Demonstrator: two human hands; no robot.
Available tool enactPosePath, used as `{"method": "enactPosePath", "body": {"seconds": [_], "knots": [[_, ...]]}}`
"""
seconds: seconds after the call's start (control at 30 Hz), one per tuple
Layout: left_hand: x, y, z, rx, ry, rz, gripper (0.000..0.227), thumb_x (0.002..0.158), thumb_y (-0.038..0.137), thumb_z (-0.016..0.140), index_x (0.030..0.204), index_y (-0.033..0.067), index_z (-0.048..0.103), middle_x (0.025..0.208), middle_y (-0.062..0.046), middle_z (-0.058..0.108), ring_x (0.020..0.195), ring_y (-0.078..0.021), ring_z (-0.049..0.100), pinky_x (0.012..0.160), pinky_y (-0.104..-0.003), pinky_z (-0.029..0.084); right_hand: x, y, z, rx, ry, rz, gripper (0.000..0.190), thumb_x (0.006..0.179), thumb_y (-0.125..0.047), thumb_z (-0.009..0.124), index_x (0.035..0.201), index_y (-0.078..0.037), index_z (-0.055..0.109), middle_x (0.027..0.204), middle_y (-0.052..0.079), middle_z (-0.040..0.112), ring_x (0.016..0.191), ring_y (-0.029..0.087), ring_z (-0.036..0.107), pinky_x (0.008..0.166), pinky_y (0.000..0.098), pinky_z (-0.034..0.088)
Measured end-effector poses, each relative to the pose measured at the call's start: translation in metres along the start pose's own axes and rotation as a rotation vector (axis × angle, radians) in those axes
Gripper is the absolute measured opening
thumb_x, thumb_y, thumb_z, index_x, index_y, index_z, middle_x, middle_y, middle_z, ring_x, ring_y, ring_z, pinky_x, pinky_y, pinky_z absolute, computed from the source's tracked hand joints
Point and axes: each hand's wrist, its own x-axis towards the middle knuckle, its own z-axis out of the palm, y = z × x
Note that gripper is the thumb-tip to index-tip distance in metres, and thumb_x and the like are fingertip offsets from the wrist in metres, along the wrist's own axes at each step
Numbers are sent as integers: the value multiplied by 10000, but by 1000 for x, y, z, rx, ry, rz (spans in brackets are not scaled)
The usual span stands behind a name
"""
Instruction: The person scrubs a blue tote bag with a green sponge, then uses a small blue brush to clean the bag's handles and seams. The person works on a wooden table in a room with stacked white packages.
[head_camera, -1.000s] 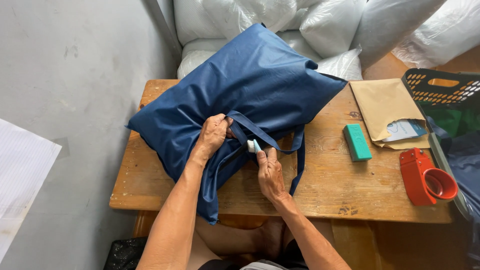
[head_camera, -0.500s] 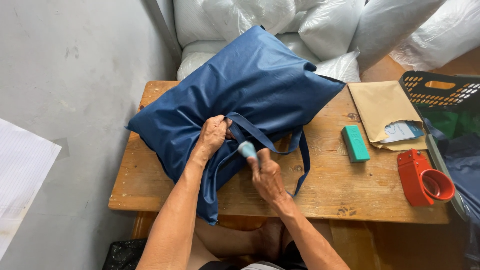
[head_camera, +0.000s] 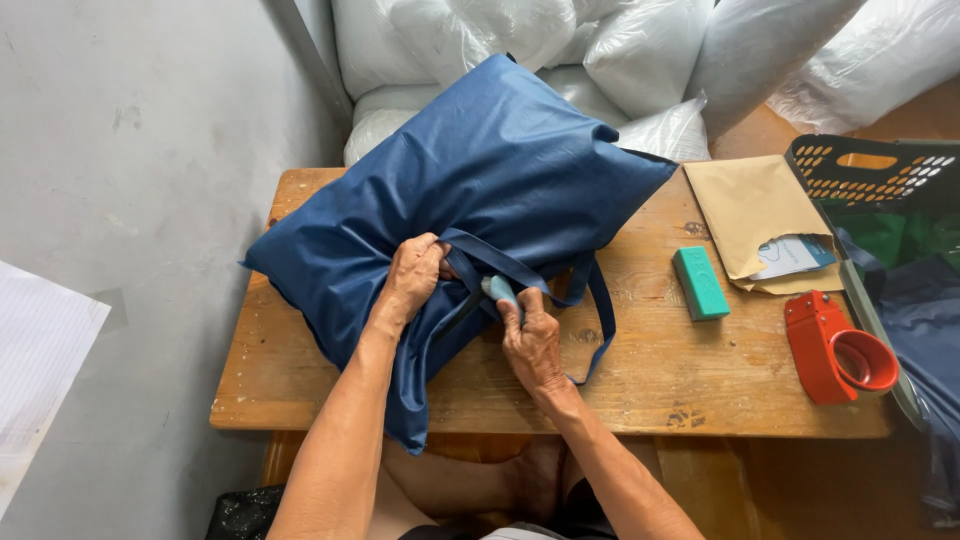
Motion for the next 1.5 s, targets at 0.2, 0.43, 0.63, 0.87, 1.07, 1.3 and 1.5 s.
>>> {"method": "enactPosePath", "body": {"seconds": [0.2, 0.43, 0.63, 0.87, 1.07, 1.3, 1.5], "knots": [[-7, 8, 7, -40, -1, -10, 251, 971, 208, 563, 841, 67, 726, 684, -105, 743, 685, -176, 739, 727, -291, 564, 22, 12, -6, -5, 24, 64, 207, 997, -331, 648, 999, -140, 567, 666, 226, 645, 717, 452, 703, 624, 520, 517], [2, -6, 5, 10, 15, -7, 278, 975, 217, 555, 837, 54, 733, 674, -113, 739, 706, -204, 746, 739, -308, 554, 10, 7, -1, -111, -140, -126, 259, 970, -419, 674, 974, -179, 576, 662, 200, 673, 717, 421, 728, 605, 506, 559], [2, -6, 10, 5, 34, -13, 274, 966, 244, 570, 853, 69, 748, 688, -113, 749, 729, -195, 750, 751, -312, 550, 38, 6, -10, 62, 68, 328, 302, 1015, -411, 614, 1031, -130, 507, 802, 267, 688, 843, 476, 712, 694, 544, 552], [-5, -10, 7, 107, 64, 13, 246, 948, 300, 584, 885, 127, 747, 717, -82, 743, 797, -229, 724, 786, -356, 541, 44, -32, -63, 485, 271, 446, 290, 1060, -410, 541, 1090, -123, 509, 958, 164, 754, 705, 198, 738, 565, 296, 630], [-23, 21, 20, 272, 49, 46, 242, 919, 236, 567, 1105, 157, 700, 874, -114, 738, 964, -323, 709, 912, -468, 531, 63, -31, -91, 523, 313, 223, 302, 1057, -320, 597, 1170, -44, 547, 1038, 133, 654, 985, 221, 686, 698, 323, 663], [-40, 52, 29, 566, -24, -17, 215, 940, 316, 460, 1069, 252, 620, 1090, -79, 744, 1183, -349, 651, 1061, -528, 387, 80, -6, -99, -16, 345, -126, 271, 1014, -378, 666, 974, -126, 574, 1057, 67, 481, 1029, 317, 592, 858, 448, 553], [-49, 87, 32, 629, 5, 3, 414, 906, 566, 544, 926, 160, 621, 1016, -97, 694, 1132, -328, 665, 996, -531, 420, 126, -35, -95, 38, 194, -168, 288, 1033, -356, 654, 977, -87, 569, 1364, 157, 425, 1296, 459, 519, 1057, 569, 463]]}}
